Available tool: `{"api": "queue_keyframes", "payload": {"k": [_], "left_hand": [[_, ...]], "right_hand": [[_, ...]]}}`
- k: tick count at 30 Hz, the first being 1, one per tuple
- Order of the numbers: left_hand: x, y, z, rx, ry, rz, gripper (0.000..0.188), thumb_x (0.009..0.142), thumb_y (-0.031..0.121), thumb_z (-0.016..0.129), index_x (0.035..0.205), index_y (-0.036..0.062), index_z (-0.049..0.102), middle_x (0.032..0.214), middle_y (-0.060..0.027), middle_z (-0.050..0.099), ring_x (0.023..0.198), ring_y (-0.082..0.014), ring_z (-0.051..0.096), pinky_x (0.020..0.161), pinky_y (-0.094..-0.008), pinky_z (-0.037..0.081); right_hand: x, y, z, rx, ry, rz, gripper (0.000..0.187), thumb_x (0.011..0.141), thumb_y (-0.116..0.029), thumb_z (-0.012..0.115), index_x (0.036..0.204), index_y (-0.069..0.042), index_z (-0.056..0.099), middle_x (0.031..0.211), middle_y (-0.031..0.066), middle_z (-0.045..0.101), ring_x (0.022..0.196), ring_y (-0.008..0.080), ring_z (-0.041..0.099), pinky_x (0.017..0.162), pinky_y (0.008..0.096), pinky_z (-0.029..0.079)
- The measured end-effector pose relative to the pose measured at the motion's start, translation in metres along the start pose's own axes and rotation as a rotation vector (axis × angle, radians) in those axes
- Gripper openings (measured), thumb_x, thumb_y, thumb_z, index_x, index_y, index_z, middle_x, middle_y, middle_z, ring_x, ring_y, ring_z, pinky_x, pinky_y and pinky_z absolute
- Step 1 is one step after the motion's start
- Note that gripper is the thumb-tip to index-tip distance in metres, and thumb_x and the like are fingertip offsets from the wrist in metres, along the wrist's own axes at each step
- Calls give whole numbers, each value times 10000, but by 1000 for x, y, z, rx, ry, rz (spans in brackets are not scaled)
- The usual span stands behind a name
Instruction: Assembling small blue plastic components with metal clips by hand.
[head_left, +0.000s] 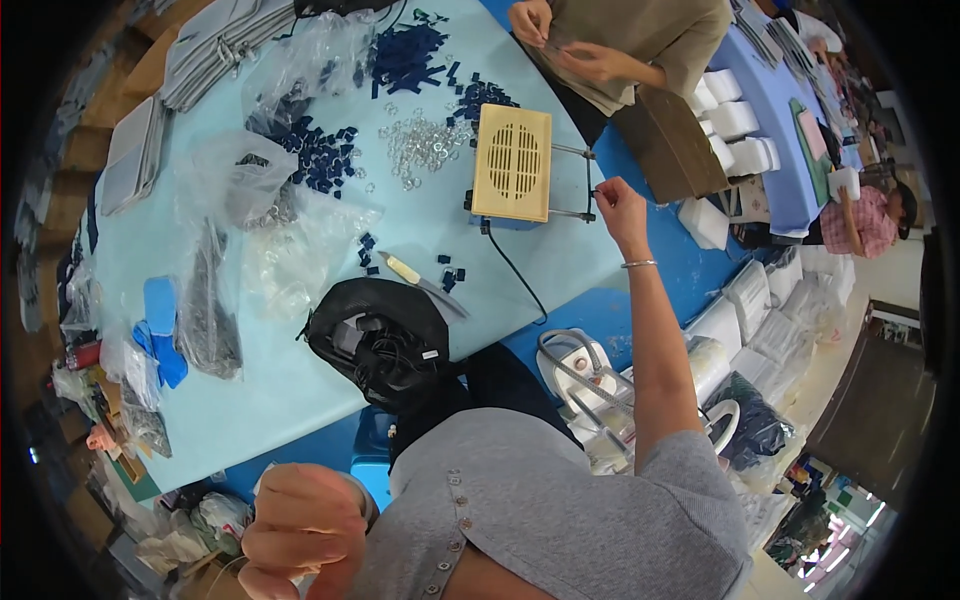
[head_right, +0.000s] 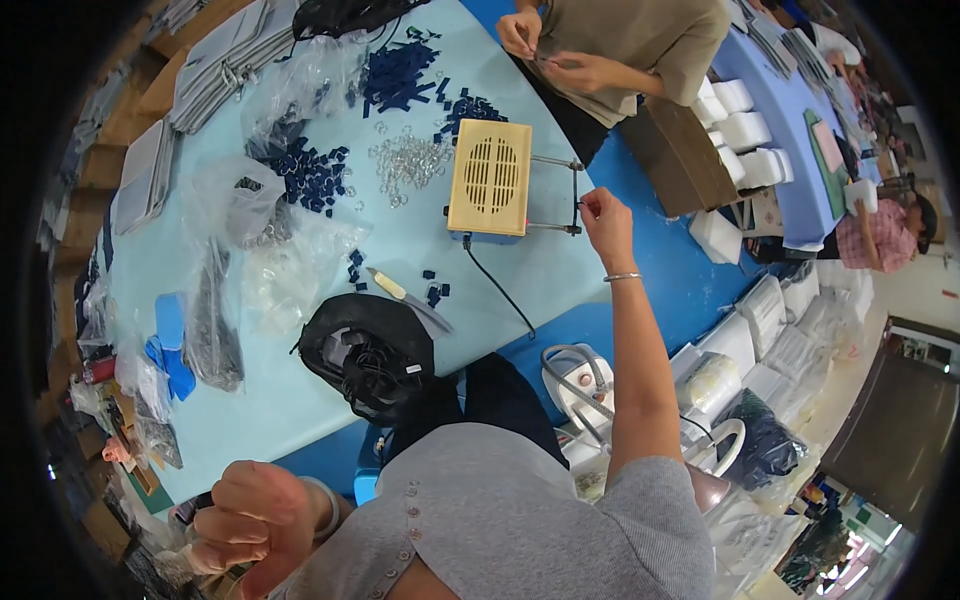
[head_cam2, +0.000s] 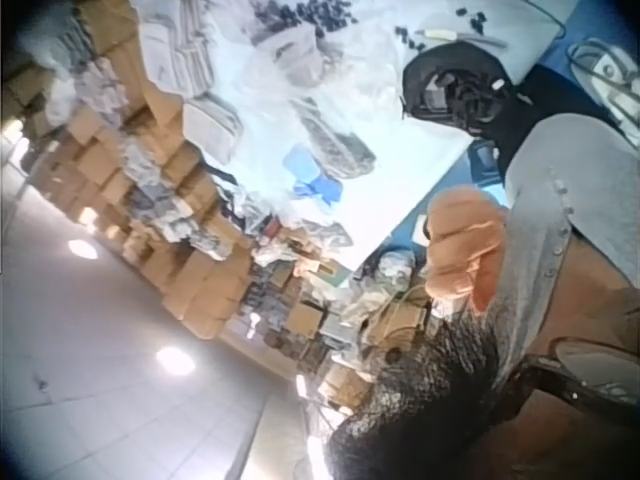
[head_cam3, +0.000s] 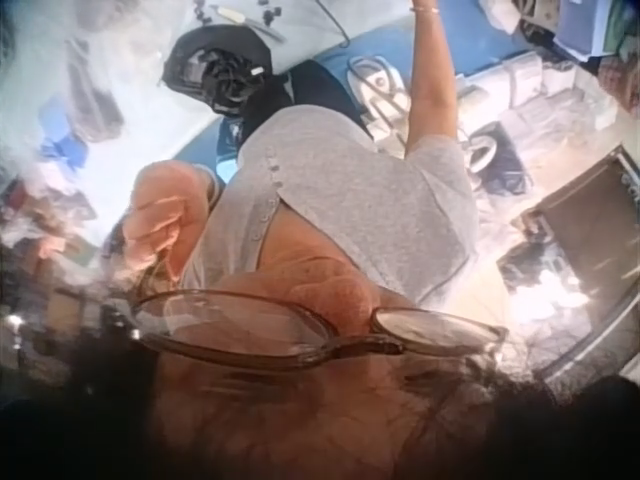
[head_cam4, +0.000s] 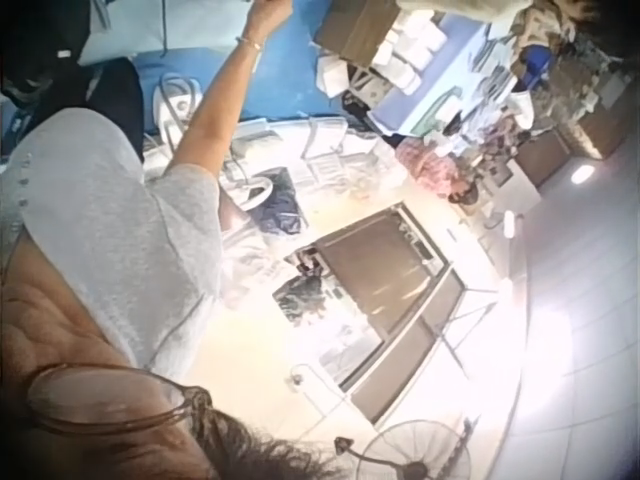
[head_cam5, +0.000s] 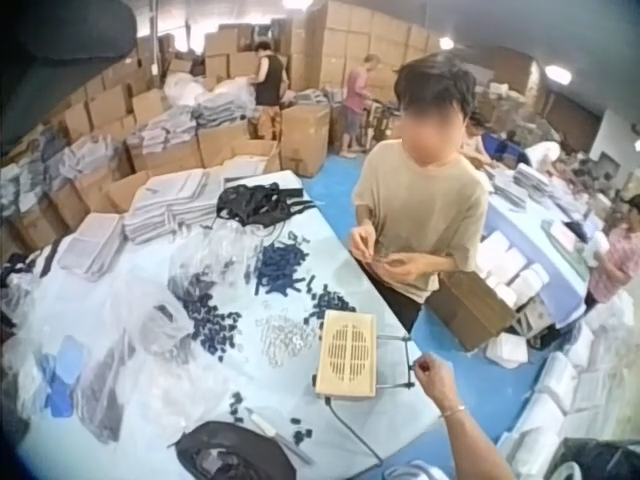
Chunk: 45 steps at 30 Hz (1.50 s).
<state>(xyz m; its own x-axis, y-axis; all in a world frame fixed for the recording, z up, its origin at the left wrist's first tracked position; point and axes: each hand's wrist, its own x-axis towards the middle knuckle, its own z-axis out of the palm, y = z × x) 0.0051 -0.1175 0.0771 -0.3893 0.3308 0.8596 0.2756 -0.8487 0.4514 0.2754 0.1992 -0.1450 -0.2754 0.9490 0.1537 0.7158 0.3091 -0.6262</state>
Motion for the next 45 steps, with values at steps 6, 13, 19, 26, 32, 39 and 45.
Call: {"api": "queue_keyframes", "payload": {"k": [6,13,19,26,32,39,45], "left_hand": [[-2,-1,5,-5,-21,-61,407,916,333,492,1124,-15,461,863,-206,575,603,-264,549,465,-339,413],[-4,2,-2,-7,-117,-126,461,908,329,513,1230,10,424,914,-209,585,629,-260,566,467,-391,433],[-13,0,1,162,-64,-159,416,892,456,499,1086,92,454,777,-41,500,508,-142,503,477,-262,370],[-10,-1,1,154,-83,-176,407,891,444,508,1077,85,458,792,-54,519,512,-148,516,471,-267,373],[-10,0,-1,129,-130,-216,398,892,429,516,1076,81,460,808,-72,531,535,-162,538,467,-262,396],[-17,3,-6,166,-103,-212,395,896,425,510,1087,84,460,828,-78,534,550,-164,541,461,-261,413],[-13,2,-5,147,-155,-244,389,895,421,514,1072,79,459,836,-82,533,557,-164,539,466,-261,420]], "right_hand": [[2,9,-1,-55,-65,-37,126,725,-46,675,813,-18,589,713,111,636,644,226,629,600,303,489],[5,7,-2,-33,-84,-42,112,723,-54,661,813,-28,599,727,108,645,676,243,638,626,321,496],[6,4,-2,-109,-90,-89,112,734,-69,659,809,-23,591,724,122,636,668,250,628,625,330,495],[4,5,-7,-178,-141,-110,124,739,-76,665,800,-11,579,723,136,633,665,261,631,619,331,497],[3,4,-3,-125,-99,-146,113,727,-61,662,800,-21,585,707,124,631,649,257,627,614,326,496],[-2,0,-9,-152,-170,-117,96,717,-55,642,791,-37,583,737,116,636,705,302,619,626,371,491],[1,-2,-9,-172,-130,-214,85,723,-30,618,792,-34,568,749,116,625,730,289,612,629,372,486]]}}
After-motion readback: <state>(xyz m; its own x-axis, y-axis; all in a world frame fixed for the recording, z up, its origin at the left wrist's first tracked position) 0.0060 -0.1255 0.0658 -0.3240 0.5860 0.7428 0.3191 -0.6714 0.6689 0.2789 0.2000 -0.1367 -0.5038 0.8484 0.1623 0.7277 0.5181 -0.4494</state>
